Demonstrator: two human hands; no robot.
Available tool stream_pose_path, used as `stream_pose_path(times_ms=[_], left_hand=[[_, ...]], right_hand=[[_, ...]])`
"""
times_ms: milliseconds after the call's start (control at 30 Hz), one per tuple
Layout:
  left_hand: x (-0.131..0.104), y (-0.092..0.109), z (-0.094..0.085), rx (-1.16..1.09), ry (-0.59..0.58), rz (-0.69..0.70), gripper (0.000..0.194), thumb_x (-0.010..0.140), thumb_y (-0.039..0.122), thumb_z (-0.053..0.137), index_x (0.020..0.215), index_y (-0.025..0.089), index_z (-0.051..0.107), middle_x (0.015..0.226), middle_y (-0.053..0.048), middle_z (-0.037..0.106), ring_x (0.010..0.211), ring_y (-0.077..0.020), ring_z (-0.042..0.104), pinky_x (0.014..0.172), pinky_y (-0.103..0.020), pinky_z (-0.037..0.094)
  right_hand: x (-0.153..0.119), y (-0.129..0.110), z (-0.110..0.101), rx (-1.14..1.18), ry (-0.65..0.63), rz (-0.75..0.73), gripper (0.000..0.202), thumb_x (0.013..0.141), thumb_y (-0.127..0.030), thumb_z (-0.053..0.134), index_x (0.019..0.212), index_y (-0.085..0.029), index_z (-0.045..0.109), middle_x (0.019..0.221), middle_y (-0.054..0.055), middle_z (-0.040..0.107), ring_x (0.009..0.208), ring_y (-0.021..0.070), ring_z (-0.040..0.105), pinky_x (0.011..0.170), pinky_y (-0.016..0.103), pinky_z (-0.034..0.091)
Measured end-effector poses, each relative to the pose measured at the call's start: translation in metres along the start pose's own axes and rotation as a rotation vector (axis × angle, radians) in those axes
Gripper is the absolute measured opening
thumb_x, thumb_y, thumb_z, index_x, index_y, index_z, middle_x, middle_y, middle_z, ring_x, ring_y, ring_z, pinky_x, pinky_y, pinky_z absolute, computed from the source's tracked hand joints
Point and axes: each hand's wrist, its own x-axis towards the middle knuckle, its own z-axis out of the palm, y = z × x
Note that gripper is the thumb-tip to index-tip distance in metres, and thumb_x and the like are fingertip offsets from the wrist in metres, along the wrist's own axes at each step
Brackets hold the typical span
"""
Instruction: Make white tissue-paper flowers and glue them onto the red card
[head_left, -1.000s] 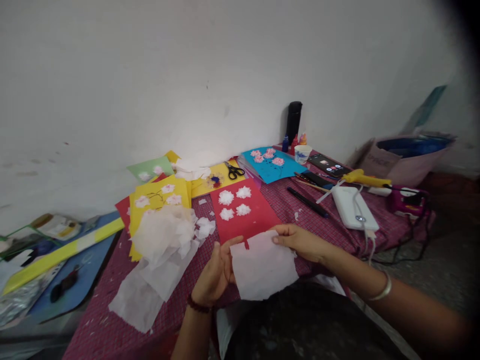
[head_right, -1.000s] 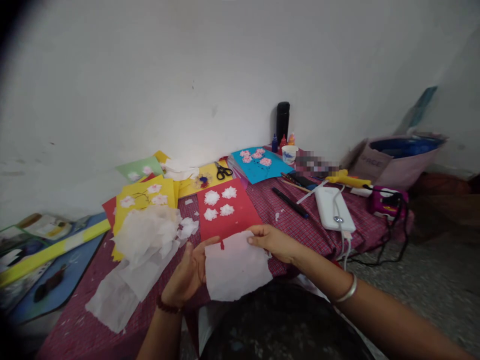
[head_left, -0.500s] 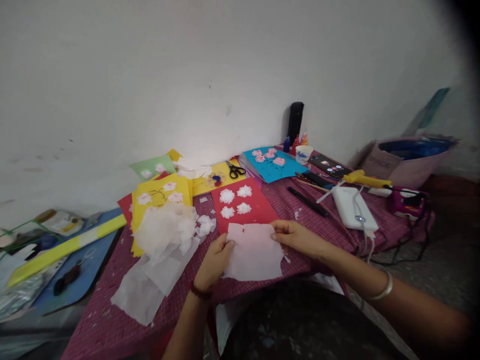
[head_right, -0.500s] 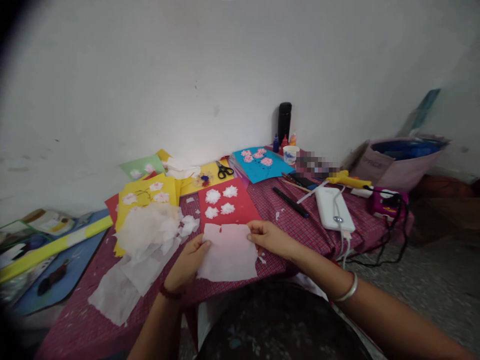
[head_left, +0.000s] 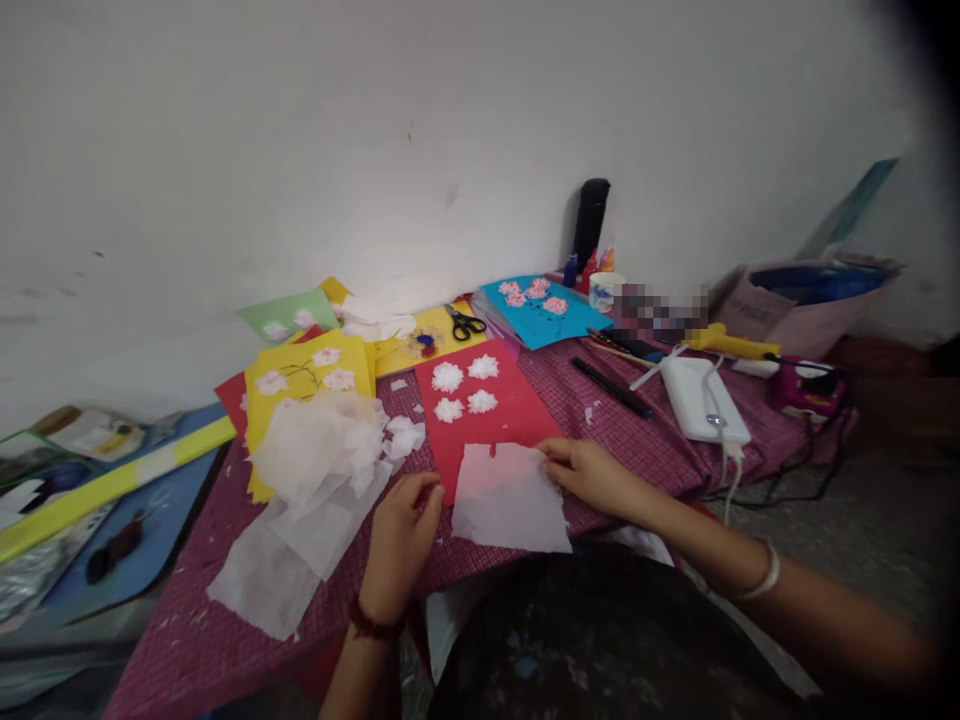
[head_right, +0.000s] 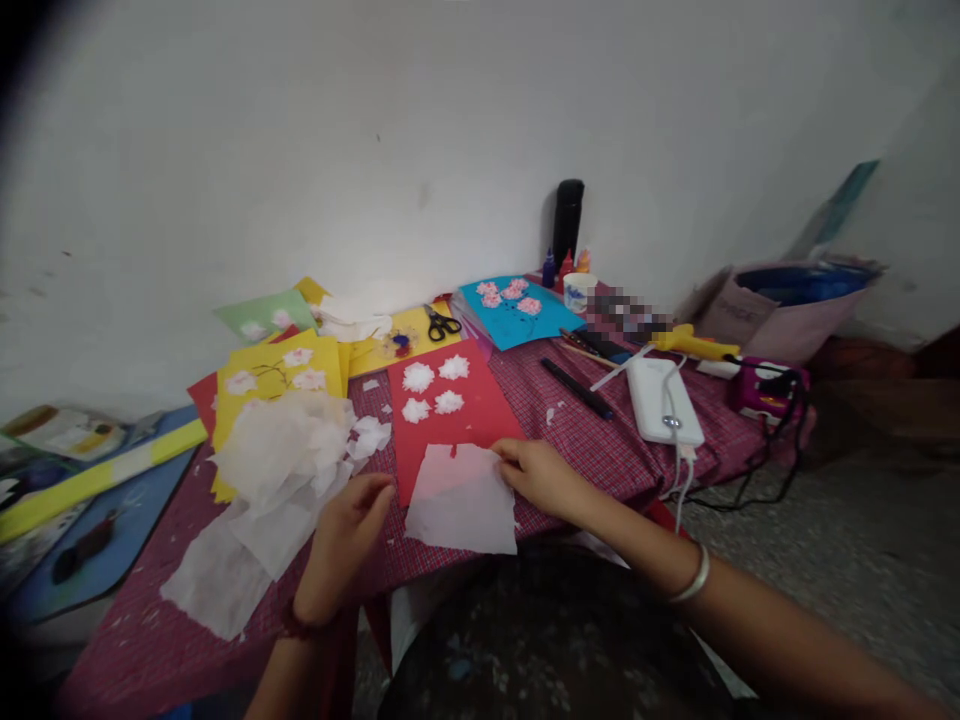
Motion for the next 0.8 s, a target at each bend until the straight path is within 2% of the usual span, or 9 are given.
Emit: stream_pose_path(times_ms=[100, 200, 267, 333, 433, 533, 600, 667, 800], left_hand=[[0.008, -0.006, 0.008, -0.1, -0.029, -0.033, 0.029, 0.078, 0.032, 0.063, 0.103, 0.019, 0.064, 0.101, -0.008, 0.066, 0.095, -0.0242, 0.059, 0.086, -0.035, 0.042], [0.023, -0.008, 0.014, -0.211, -0.048, -0.051, 0.063, 0.073, 0.031, 0.07, 0.13, 0.019, 0.047, 0.118, -0.013, 0.06, 0.106, -0.0251, 0.058, 0.09, -0.038, 0.044], [0.033, -0.006, 0.017, -0.317, -0.116, -0.057, 0.084, 0.068, 0.03, 0.074, 0.14, 0.02, 0.033, 0.129, -0.017, 0.053, 0.114, -0.0272, 0.055, 0.093, -0.04, 0.044], [0.04, -0.002, 0.02, -0.516, -0.232, -0.079, 0.094, 0.067, 0.03, 0.077, 0.144, 0.022, 0.025, 0.137, -0.018, 0.047, 0.122, -0.0281, 0.049, 0.097, -0.041, 0.042], [0.043, 0.008, 0.025, -0.861, -0.434, -0.172, 0.083, 0.069, 0.036, 0.077, 0.14, 0.022, 0.036, 0.136, -0.016, 0.05, 0.123, -0.0263, 0.049, 0.102, -0.039, 0.038], [0.039, 0.017, 0.035, -0.952, -0.567, -0.28, 0.059, 0.067, 0.046, 0.077, 0.116, 0.015, 0.062, 0.116, -0.017, 0.064, 0.103, -0.0274, 0.062, 0.09, -0.039, 0.047], [0.033, 0.022, 0.042, -0.936, -0.554, -0.309, 0.043, 0.066, 0.043, 0.078, 0.097, 0.013, 0.07, 0.098, -0.015, 0.071, 0.086, -0.0251, 0.067, 0.079, -0.037, 0.051], [0.027, 0.024, 0.049, -0.921, -0.48, -0.313, 0.029, 0.068, 0.035, 0.078, 0.087, 0.014, 0.072, 0.086, -0.011, 0.073, 0.077, -0.0218, 0.068, 0.074, -0.033, 0.052], [0.018, 0.026, 0.054, -0.879, -0.355, -0.294, 0.022, 0.073, 0.029, 0.074, 0.091, 0.015, 0.072, 0.084, -0.006, 0.074, 0.08, -0.0208, 0.067, 0.074, -0.032, 0.051]], right_hand=[[0.001, -0.003, -0.002, 0.019, 0.009, -0.04, 0.021, 0.081, -0.017, 0.051, 0.089, -0.021, 0.07, 0.078, 0.002, 0.068, 0.068, 0.018, 0.059, 0.063, 0.026, 0.04], [0.001, -0.012, -0.008, 0.065, 0.012, -0.081, 0.019, 0.083, -0.021, 0.052, 0.088, -0.021, 0.07, 0.077, 0.001, 0.067, 0.067, 0.0173, 0.058, 0.063, 0.026, 0.041], [0.001, -0.02, -0.014, 0.109, 0.009, -0.1, 0.017, 0.083, -0.024, 0.053, 0.086, -0.021, 0.07, 0.076, 0.001, 0.066, 0.068, 0.0173, 0.057, 0.063, 0.027, 0.041], [0.002, -0.029, -0.02, 0.166, 0.009, -0.109, 0.015, 0.082, -0.026, 0.055, 0.086, -0.021, 0.069, 0.078, 0.002, 0.065, 0.071, 0.0176, 0.057, 0.064, 0.027, 0.042], [0.004, -0.039, -0.03, 0.268, 0.016, -0.103, 0.016, 0.081, -0.032, 0.059, 0.084, -0.019, 0.068, 0.076, 0.001, 0.064, 0.068, 0.0161, 0.055, 0.061, 0.026, 0.042], [0.008, -0.041, -0.036, 0.38, 0.034, -0.073, 0.023, 0.078, -0.041, 0.064, 0.08, -0.018, 0.066, 0.07, 0.0, 0.061, 0.061, 0.0136, 0.053, 0.056, 0.024, 0.041], [0.011, -0.037, -0.036, 0.458, 0.052, -0.04, 0.027, 0.076, -0.045, 0.066, 0.08, -0.018, 0.065, 0.07, -0.001, 0.061, 0.061, 0.013, 0.053, 0.056, 0.024, 0.041], [0.011, -0.033, -0.034, 0.539, 0.071, -0.006, 0.03, 0.079, -0.047, 0.063, 0.09, -0.019, 0.064, 0.08, 0.001, 0.064, 0.068, 0.0144, 0.058, 0.061, 0.025, 0.045], [0.003, -0.026, -0.021, 0.662, 0.077, 0.033, 0.042, 0.09, -0.046, 0.049, 0.127, -0.026, 0.047, 0.11, 0.005, 0.063, 0.093, 0.0187, 0.061, 0.076, 0.031, 0.049]])
